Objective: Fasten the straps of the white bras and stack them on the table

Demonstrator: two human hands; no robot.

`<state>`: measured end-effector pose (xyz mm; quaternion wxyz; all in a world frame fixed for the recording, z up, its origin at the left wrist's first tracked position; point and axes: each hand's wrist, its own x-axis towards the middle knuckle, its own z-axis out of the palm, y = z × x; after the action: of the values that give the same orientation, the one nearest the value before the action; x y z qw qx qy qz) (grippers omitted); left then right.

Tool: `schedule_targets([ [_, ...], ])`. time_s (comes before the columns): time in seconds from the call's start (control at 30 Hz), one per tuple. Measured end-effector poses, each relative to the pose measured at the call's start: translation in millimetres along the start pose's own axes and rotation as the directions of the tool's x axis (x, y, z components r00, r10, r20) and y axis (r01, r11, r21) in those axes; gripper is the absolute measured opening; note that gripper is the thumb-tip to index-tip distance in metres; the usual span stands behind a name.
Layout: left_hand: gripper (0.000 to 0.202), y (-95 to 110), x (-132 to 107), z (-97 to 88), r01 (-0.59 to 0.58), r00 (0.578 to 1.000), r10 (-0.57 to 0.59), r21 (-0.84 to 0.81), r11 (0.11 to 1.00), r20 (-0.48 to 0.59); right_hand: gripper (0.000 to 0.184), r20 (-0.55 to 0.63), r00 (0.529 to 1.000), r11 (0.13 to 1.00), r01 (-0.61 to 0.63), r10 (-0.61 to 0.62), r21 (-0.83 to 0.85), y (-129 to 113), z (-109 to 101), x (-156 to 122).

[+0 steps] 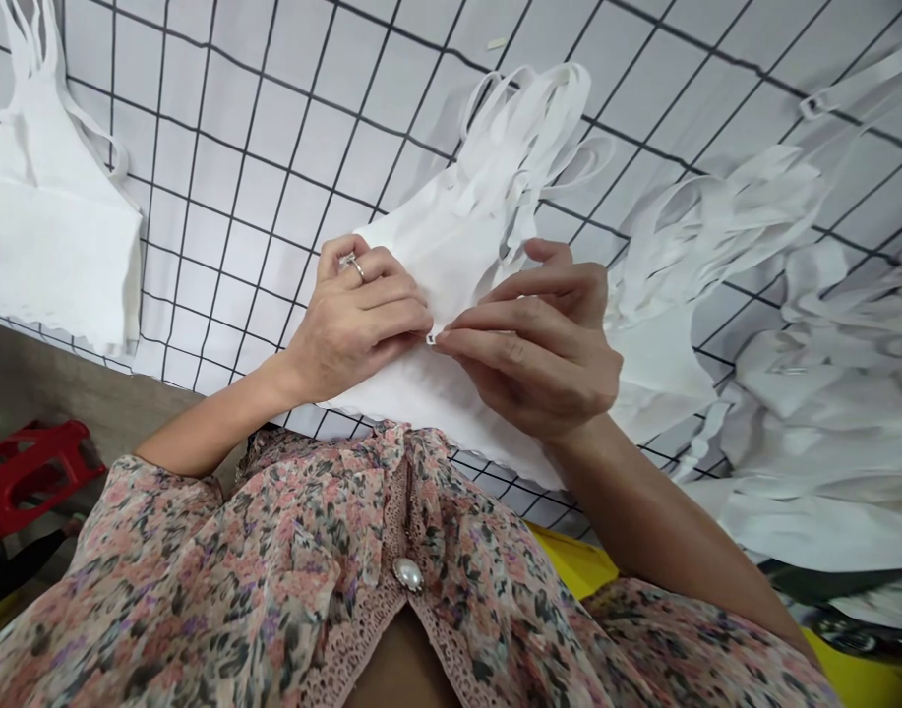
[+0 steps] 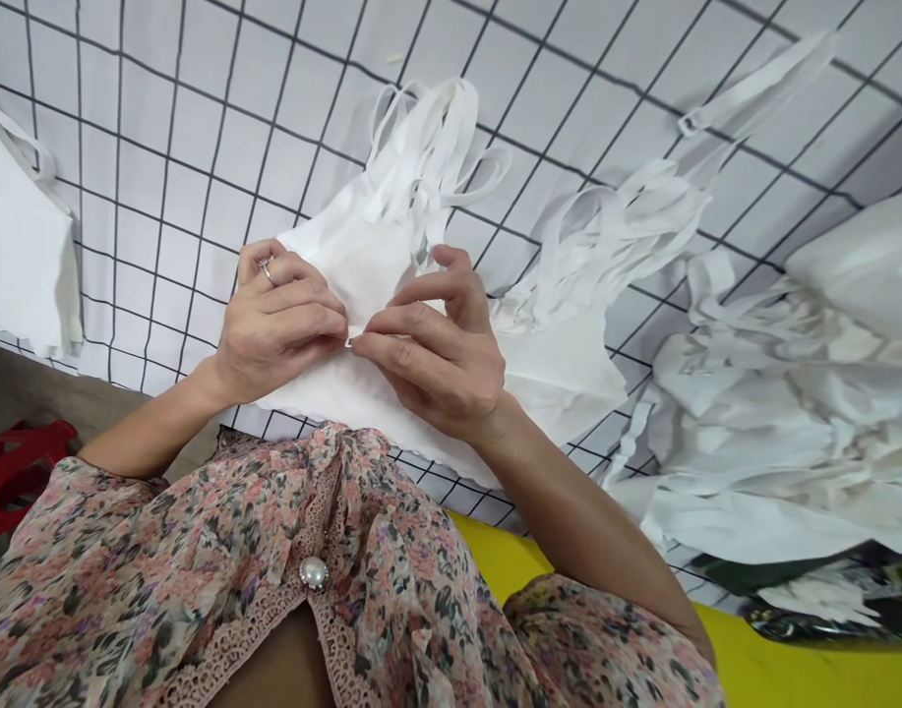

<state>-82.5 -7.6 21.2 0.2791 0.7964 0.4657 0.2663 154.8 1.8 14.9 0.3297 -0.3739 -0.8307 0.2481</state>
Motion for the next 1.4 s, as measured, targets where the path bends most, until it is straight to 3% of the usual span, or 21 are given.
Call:
schedule_targets([
  [0.23, 0.049, 5, 4, -4.1, 0.125, 0.988, -0.122, -0.028, 0.992, 0.09, 0.012, -0.09, 0.988, 0.992, 0.126, -0.126, -0.007, -1, 0, 3],
  [0.47, 0.046, 3, 3, -4.1, 0.049, 0.995, -0.047, -0.017, 0.999, 0.091, 0.014, -0.128, 0.987, 0.995, 0.098, -0.099, -0.011, -3, 5, 2],
  [0.63, 0.052, -1, 2, 0.0, 0.046, 0.995, -0.045, -0.004, 0.999, 0.089, 0.007, -0.024, 0.999, 0.997, -0.041, 0.043, 0.06, 1, 3, -2],
  [0.77, 0.048, -3, 1, -0.4, -0.019, 0.999, 0.021, -0.032, 0.999, 0.04, 0.008, 0.074, 0.989, 0.99, -0.13, 0.126, 0.06, 3, -2, -3],
  [0.97, 0.042, -2, 0, -9.1, 0.02, 0.998, -0.016, -0.056, 0.998, 0.067, 0.015, 0.158, 0.987, 0.999, 0.03, -0.037, 0.042, 0, -16, 24],
  [1.2, 0.024, -12, 1, -14.1, 0.014, 0.998, -0.013, -0.025, 1.0, 0.069, 0.038, 0.481, 0.876, 0.999, 0.052, -0.046, 0.001, 4, -28, 67],
  [1.4, 0.021, -14, 0, -16.6, -0.012, 0.999, 0.014, -0.056, 0.998, 0.052, 0.039, 0.651, 0.747, 0.988, 0.15, -0.135, 0.032, 13, -23, 82],
])
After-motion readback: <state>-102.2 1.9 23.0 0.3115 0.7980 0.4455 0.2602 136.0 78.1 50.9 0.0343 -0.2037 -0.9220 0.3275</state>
